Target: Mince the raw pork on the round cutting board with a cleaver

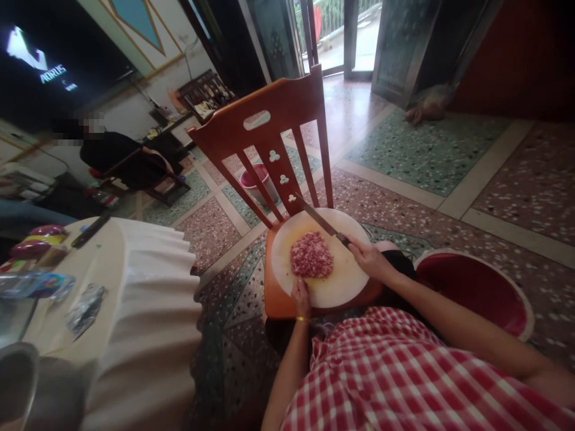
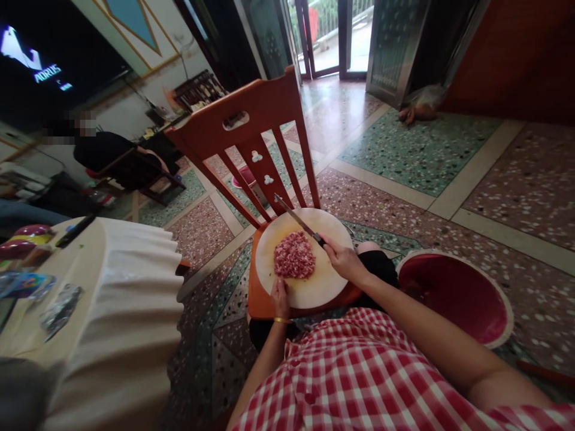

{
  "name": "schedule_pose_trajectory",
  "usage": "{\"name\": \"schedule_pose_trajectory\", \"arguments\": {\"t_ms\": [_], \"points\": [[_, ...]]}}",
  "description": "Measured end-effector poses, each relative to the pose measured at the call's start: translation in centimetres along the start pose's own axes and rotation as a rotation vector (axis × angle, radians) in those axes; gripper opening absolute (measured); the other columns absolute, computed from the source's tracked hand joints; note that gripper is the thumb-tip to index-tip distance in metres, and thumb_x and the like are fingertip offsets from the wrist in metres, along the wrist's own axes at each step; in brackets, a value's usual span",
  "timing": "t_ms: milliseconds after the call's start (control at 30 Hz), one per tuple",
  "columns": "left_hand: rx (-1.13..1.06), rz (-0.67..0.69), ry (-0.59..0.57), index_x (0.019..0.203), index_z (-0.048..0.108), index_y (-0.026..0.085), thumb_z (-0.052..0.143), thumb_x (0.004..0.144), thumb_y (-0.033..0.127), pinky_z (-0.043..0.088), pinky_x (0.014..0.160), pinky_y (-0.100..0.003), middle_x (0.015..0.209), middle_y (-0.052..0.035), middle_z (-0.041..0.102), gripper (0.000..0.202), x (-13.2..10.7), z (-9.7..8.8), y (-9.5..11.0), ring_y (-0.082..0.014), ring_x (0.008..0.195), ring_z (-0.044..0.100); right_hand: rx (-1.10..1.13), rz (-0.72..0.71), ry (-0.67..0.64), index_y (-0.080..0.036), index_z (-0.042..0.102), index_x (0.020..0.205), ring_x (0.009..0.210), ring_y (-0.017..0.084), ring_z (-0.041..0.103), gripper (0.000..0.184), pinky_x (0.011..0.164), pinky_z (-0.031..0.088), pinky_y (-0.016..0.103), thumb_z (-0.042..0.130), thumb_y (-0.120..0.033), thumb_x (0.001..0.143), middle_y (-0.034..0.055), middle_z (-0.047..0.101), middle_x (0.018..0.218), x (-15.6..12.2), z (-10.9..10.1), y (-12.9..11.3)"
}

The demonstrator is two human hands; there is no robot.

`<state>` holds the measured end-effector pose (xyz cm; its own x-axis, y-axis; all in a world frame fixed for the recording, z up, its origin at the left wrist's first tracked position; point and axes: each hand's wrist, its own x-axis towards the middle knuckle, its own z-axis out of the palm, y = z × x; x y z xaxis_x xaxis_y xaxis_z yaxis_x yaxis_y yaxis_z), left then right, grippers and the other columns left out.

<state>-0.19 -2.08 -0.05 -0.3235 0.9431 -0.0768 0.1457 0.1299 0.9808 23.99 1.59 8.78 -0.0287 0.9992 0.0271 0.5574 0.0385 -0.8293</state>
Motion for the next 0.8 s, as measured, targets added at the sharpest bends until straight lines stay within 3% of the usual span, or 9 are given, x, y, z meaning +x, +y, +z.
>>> {"name": "schedule_pose_trajectory", "arguments": {"t_ms": [133, 300, 500, 700, 800], "points": [[-0.031, -0.01, 0.016, 0.059, 0.039, 0.018, 0.04, 0.077, 0.057, 0.029, 0.049, -0.022, 0.056, 0.0043, 0.033, 0.043, 0.0, 0.0, -0.2, -0.0085, 0.052, 0.032, -0.102, 0.15, -0.115, -0.022, 0.05, 0.124, 0.101, 0.026, 0.053, 0.038, 0.088, 0.041, 0.036, 0.036, -0.031, 0.09, 0.0058, 0.058, 0.109, -0.2, 0.3, 0.6], [-0.016, 0.0, 0.005, 0.059, 0.039, 0.018, 0.04, 0.077, 0.057, 0.029, 0.049, -0.022, 0.055, 0.0045, 0.033, 0.043, 0.0, 0.0, -0.2, -0.0084, 0.051, 0.031, -0.001, -0.024, -0.021, -0.026, 0.044, 0.128, 0.103, 0.021, 0.051, 0.039, 0.089, 0.04, 0.03, 0.035, -0.034, 0.091, 0.0014, 0.054, 0.115, -0.6, -0.1, -0.1], [0.023, 0.001, 0.019, 0.059, 0.04, 0.018, 0.039, 0.079, 0.055, 0.03, 0.05, -0.022, 0.056, 0.0034, 0.035, 0.042, 0.0, -0.2, -0.5, -0.0087, 0.053, 0.033, -0.068, 0.115, -0.11, -0.022, 0.051, 0.122, 0.1, 0.023, 0.053, 0.038, 0.085, 0.043, 0.032, 0.036, -0.031, 0.088, 0.0039, 0.06, 0.107, -1.3, 0.0, 0.5], [0.013, 0.019, 0.001, 0.059, 0.039, 0.017, 0.037, 0.08, 0.054, 0.029, 0.049, -0.021, 0.056, 0.0039, 0.033, 0.042, 0.0, -0.1, -0.3, -0.0081, 0.052, 0.032, 0.123, 0.02, -0.008, -0.02, 0.047, 0.126, 0.102, 0.022, 0.051, 0.043, 0.089, 0.041, 0.032, 0.036, -0.037, 0.088, 0.0044, 0.058, 0.109, -1.9, -1.2, -0.3], [0.017, 0.037, -0.001, 0.06, 0.041, 0.017, 0.037, 0.081, 0.051, 0.03, 0.048, -0.021, 0.055, 0.0038, 0.034, 0.041, 0.0, 0.0, 0.1, -0.0079, 0.052, 0.032, 0.137, 0.117, -0.046, -0.017, 0.053, 0.12, 0.093, 0.023, 0.056, 0.041, 0.08, 0.046, 0.032, 0.038, -0.035, 0.086, 0.0062, 0.062, 0.097, -1.9, -0.3, 0.7]]}}
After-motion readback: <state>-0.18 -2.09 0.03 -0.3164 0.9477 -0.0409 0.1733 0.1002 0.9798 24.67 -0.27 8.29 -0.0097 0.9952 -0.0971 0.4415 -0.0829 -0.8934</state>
